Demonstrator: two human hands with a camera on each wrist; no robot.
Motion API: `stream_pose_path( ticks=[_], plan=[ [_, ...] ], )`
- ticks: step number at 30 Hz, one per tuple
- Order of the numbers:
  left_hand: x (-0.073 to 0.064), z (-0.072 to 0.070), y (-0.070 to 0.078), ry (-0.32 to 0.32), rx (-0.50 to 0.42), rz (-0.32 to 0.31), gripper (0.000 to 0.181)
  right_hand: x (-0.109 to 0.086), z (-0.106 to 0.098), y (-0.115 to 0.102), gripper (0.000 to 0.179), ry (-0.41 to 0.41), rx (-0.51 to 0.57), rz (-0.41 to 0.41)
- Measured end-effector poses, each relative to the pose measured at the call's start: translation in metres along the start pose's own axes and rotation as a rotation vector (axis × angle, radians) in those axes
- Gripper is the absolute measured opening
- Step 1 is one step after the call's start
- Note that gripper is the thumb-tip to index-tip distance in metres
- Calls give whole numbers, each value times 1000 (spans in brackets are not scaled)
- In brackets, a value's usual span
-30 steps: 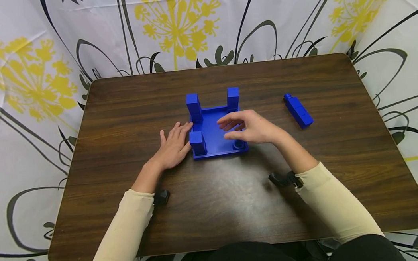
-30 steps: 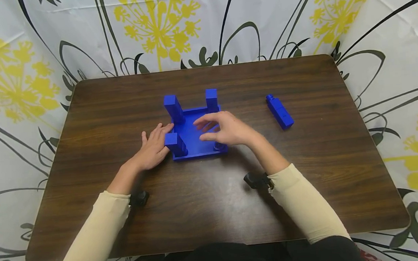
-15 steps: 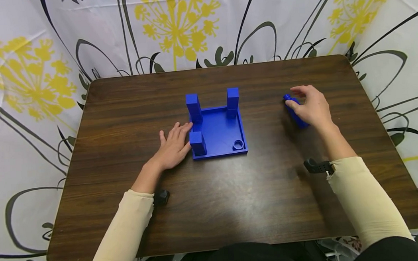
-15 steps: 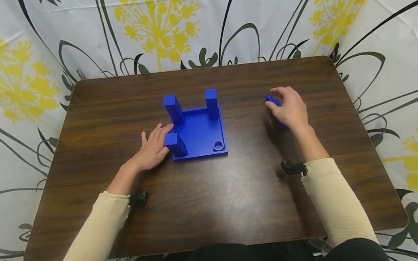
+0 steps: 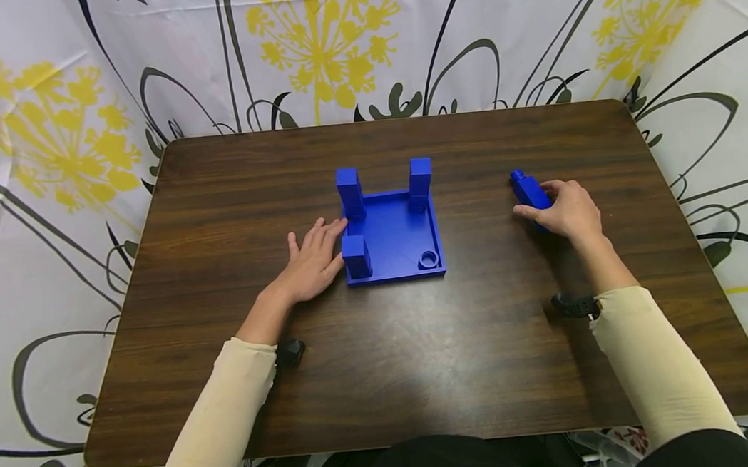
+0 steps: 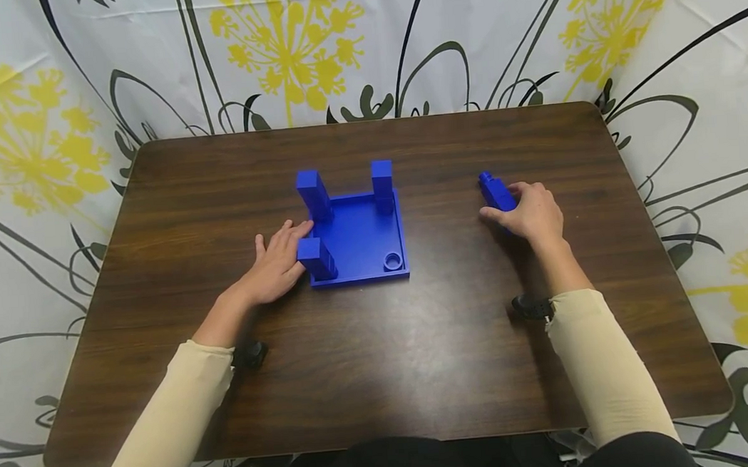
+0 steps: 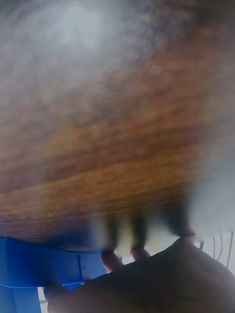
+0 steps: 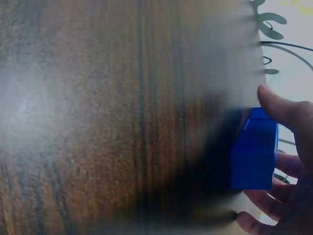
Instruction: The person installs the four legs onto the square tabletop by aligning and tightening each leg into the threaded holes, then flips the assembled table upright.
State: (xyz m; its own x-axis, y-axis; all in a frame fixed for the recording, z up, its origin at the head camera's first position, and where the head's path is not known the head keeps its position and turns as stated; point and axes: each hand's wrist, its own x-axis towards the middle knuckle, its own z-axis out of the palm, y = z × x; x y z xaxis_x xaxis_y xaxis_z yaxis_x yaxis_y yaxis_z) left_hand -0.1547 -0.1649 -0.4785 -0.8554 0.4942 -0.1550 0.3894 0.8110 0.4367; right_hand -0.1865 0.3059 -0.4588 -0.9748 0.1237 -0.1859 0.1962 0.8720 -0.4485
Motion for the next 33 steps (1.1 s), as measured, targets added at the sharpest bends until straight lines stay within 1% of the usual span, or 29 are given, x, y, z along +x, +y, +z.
stream_pose_path(
  ticks=[7,15,22,25,30,33],
  plan=[
    [-1,0,0,-3,-8,5,59,1,4,-2,72,-12,-48,25],
    [-1,0,0,-1,5,6,59,-1,4,-6,65,-3,-48,111],
    [0,0,-2,8,14,11,59,1,1,-4,64,1,-47,129],
    [0,0,-3,6,11,13,59,0,-2,-5,63,21,5,133],
    [0,0,-3,-1,2,17,60,-3,-10,-9,59,83,164,135],
    [0,0,-3,-4,-1,13,60,-4,-15,-13,55,124,229,119]
  ],
)
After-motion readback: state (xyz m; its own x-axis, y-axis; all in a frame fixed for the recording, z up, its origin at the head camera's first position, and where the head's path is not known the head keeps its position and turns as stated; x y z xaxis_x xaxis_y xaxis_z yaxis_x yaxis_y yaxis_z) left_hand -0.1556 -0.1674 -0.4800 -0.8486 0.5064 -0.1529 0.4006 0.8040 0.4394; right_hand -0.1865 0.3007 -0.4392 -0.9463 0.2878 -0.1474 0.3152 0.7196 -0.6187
